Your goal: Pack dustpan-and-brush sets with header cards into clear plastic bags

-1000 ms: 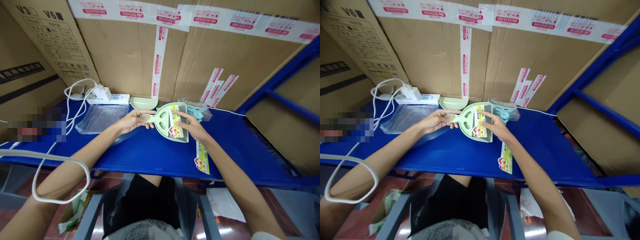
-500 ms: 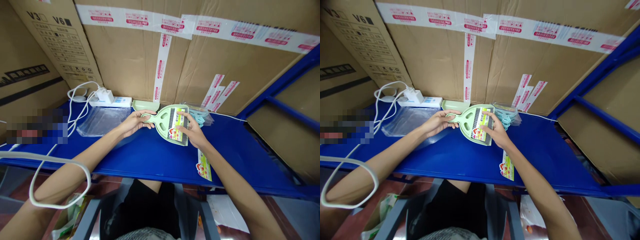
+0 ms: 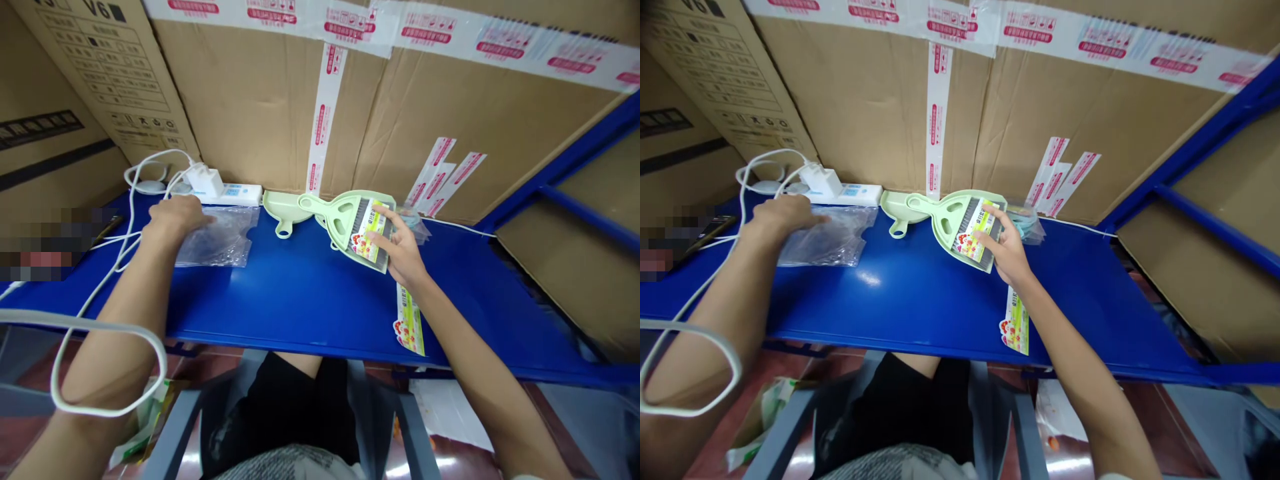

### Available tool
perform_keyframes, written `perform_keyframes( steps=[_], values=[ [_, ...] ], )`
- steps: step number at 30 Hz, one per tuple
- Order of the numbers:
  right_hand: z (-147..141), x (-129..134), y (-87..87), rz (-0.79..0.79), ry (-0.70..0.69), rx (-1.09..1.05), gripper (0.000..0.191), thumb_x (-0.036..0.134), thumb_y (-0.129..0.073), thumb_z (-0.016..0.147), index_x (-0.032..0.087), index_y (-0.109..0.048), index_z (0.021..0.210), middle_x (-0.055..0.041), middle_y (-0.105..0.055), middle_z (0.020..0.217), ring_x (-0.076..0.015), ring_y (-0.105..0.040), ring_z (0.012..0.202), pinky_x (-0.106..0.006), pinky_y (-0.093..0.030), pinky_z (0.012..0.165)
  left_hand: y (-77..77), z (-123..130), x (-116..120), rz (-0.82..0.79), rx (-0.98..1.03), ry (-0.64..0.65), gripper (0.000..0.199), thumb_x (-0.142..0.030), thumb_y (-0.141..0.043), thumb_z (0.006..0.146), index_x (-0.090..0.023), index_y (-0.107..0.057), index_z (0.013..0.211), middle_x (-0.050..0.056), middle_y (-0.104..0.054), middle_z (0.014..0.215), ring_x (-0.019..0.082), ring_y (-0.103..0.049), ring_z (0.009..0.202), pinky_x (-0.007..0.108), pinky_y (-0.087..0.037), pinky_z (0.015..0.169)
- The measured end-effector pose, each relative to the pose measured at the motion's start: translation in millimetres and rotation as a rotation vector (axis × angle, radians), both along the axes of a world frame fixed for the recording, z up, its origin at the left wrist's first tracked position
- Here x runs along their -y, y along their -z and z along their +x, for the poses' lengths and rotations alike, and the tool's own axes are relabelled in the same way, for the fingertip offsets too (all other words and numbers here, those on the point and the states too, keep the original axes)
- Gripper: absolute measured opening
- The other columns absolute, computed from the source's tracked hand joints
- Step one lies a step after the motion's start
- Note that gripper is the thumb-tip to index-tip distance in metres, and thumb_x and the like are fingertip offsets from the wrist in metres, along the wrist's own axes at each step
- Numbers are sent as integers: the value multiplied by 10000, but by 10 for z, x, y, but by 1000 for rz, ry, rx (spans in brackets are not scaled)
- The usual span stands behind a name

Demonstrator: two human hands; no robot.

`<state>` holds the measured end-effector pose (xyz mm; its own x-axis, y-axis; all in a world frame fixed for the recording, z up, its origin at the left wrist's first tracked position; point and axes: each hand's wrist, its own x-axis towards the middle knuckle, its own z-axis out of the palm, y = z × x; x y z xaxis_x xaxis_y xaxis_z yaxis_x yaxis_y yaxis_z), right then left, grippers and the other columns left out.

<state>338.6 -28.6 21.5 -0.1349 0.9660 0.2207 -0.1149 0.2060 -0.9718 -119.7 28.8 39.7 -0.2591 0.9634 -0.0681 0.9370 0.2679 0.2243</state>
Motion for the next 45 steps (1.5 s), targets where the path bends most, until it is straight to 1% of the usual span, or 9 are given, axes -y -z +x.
perform_keyframes(
  steps=[5, 11, 15, 18, 22, 27, 31, 39, 45],
  values=[
    [-26, -1, 19, -20, -8, 4, 880, 433, -985, 717, 346, -570, 1488, -64, -771, 1369, -351, -754, 1225, -548, -705, 974, -13, 102, 12, -87, -108, -68, 470, -426, -925, 761, -67, -655, 902, 300, -760, 1139, 500, -696, 1250, 588, -591, 1023],
    [1, -12, 9, 0, 9, 17, 858, 426, -955, 749, 327, -550, 1499, -88, -756, 1381, -362, -740, 1240, -555, -698, 978, -233, 182, 134, 218, -92, -86, 332, -104, -733, 805, -41, -715, 1130, 256, -760, 1193, 437, -727, 1223, 618, -587, 1040],
    [46, -39, -34, 15, 5, 5, 861, 451, -947, 755, 317, -540, 1501, -95, -751, 1387, -364, -736, 1248, -554, -690, 994, -485, 268, 405, 489, 469, 240, 464, -171, -800, 780, -140, -775, 1242, 77, -802, 891, 232, -762, 764, 423, -670, 798],
    [106, -54, -97, 61, 30, -5, 866, 448, -958, 738, 317, -558, 1495, -87, -728, 1430, -368, -715, 1294, -537, -683, 1008, -563, 439, 592, 402, 779, 585, 414, -311, -938, 712, -173, -842, 1091, 70, -809, 849, 186, -728, 649, 309, -615, 623],
    [237, -19, -222, 130, 53, 39, 842, 436, -959, 752, 327, -587, 1500, -76, -689, 1492, -369, -705, 1317, -496, -681, 992, -438, 849, 673, 123, 709, 955, 161, -329, -908, 841, -189, -864, 907, 67, -819, 844, 179, -750, 736, 283, -599, 699],
    [414, 59, -347, -4, -195, 231, 865, 417, -972, 774, 326, -586, 1543, -81, -780, 1303, -298, -802, 1015, -411, -706, 778, -245, 1206, 632, 46, 716, 1253, 70, -295, -843, 936, -240, -885, 941, 96, -816, 1065, 207, -769, 949, 308, -612, 849],
    [487, 63, -379, -75, -344, 405, 786, 383, -958, 813, 302, -635, 1525, -73, -807, 1223, -242, -792, 925, -348, -688, 736, -177, 1148, 541, 65, 643, 1277, 94, -272, -802, 969, -240, -871, 914, 92, -774, 1156, 201, -744, 1029, 309, -584, 937],
    [510, 32, -384, -87, -318, 477, 792, 389, -954, 817, 302, -643, 1541, -52, -807, 1158, -215, -771, 890, -303, -660, 693, 84, 1228, 502, -108, 480, 1341, 81, -285, -832, 949, -246, -863, 1013, 47, -767, 970, 168, -712, 860, 265, -525, 776],
    [452, 24, -286, -74, -480, 472, 735, 383, -932, 846, 262, -661, 1518, -77, -803, 1217, -193, -769, 866, -283, -639, 695, -76, 1301, 637, -9, 649, 1312, 151, -320, -769, 999, -238, -854, 904, 69, -769, 881, 172, -711, 750, 273, -493, 644]
  ],
)
